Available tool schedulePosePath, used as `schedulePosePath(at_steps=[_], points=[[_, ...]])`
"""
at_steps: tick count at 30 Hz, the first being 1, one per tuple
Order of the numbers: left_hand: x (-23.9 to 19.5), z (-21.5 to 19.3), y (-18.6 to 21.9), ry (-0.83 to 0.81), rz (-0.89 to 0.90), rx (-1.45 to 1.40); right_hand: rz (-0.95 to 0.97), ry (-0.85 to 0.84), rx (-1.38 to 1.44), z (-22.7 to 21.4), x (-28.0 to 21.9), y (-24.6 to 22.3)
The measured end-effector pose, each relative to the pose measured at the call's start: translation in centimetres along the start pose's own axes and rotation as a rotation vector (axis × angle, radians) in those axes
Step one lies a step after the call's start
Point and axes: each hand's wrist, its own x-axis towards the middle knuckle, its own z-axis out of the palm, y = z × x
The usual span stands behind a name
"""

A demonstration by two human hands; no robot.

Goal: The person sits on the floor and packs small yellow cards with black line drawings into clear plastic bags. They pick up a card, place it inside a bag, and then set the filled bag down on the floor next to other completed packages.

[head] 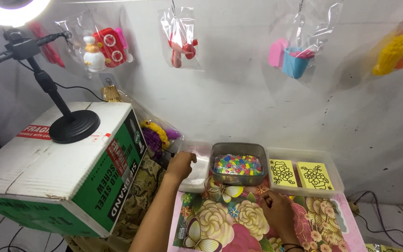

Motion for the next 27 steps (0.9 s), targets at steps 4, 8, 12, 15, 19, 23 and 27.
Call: schedulePosePath(at_steps=[4,8,12,15,19,23,27], points=[[0.6,1.4,-0.5,0.009,0.015,0.111,0.050,-0.030,0.041,-0.2,0.0,-0.1],[1.0,2.5,-0.8,0.065,0.036,0.185,0.023,-0.047,0.010,-0.1,0.2,0.0],[1.0,1.9,0.0,0.091,0.039,0.252,0.004,-0.038,0.013,-0.2,0.1,-0.1],[1.1,1.7,0.1,0.127,0.042,0.248,-0.001,-0.025,0.048,-0.2,0.0,0.0],[1.2,-0.2,0.8,0.138,0.008,0.181,0.011,-0.028,0.097,-0.5,-0.2,-0.5],[0.2,-3.7,3.3,0.309,0.147,0.195,0.023,-0.004,0.130,-0.6,-0.3,-0.4],[-0.9,-6.5,7.7,0.371,0.328,0.047,0.014,0.049,0.447,-1.0,-0.3,0.1]])
